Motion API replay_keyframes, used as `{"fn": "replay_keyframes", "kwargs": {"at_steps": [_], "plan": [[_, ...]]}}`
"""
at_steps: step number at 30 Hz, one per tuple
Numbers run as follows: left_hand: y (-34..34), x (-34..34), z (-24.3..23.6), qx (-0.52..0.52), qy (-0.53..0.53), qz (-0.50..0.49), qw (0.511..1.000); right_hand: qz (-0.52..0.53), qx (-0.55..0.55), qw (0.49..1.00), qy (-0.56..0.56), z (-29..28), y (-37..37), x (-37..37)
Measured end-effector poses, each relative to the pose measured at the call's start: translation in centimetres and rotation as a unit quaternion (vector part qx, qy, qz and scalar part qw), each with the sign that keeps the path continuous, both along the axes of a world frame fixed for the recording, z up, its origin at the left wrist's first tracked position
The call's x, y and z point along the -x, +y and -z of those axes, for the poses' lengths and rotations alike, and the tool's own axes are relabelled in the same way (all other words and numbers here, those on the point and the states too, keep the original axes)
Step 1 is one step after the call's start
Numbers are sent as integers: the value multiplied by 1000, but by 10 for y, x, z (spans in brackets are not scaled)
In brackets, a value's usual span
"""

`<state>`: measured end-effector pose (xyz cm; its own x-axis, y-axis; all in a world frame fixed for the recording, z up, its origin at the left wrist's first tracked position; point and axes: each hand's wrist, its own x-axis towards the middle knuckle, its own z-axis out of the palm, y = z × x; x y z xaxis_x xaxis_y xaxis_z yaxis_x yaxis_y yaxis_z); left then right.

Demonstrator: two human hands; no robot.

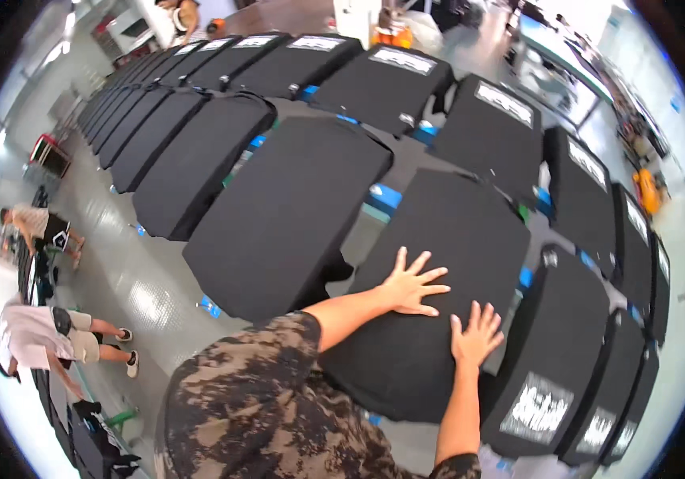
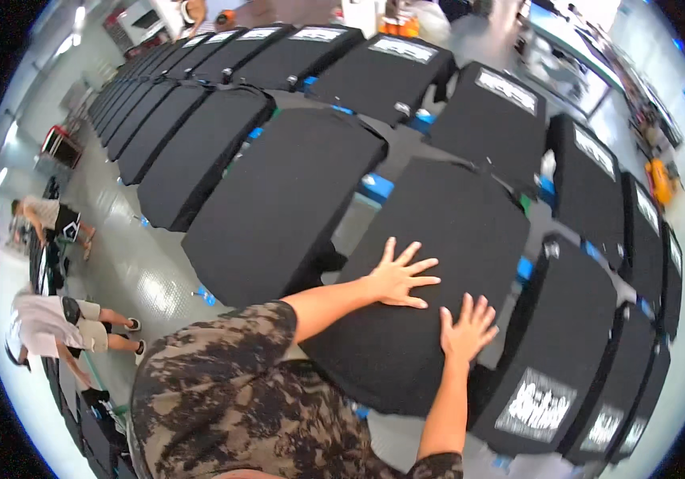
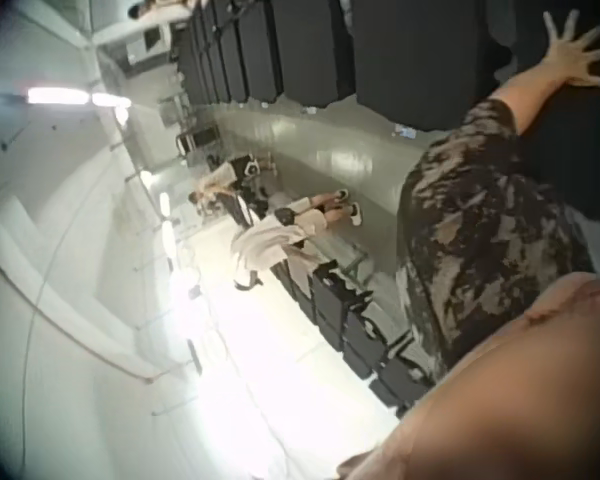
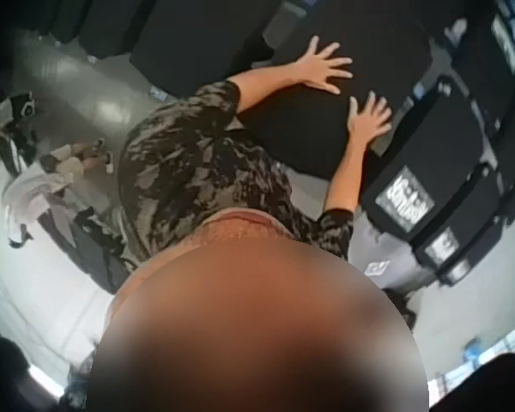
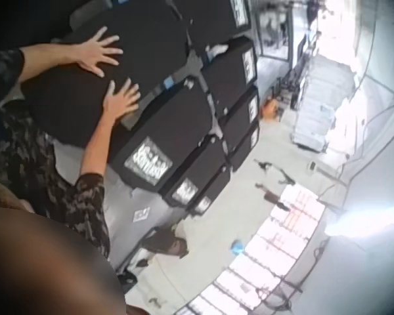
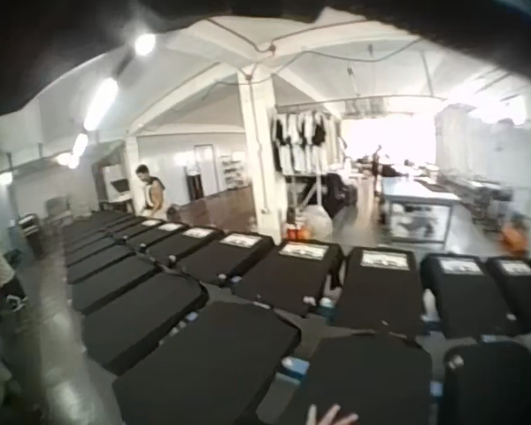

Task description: Placing black t-shirts onto printing platens in a screen printing facility.

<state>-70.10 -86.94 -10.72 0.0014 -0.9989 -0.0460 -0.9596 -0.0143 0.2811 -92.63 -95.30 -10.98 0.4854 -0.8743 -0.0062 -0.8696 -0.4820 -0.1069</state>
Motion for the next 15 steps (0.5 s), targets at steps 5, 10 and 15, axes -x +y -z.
{"fn": "replay_keyframes", "kwargs": {"at_steps": [5,10,15], "plan": [[-130,-73,-3,-16,24,-96,995,84,-35,994,55,8,-34,-12],[-207,-99,6,-25,11,-160,987,48,15,999,-3,19,-33,-1],[-207,-97,7,-17,-5,-194,981,38,39,998,-42,27,-40,3]]}}
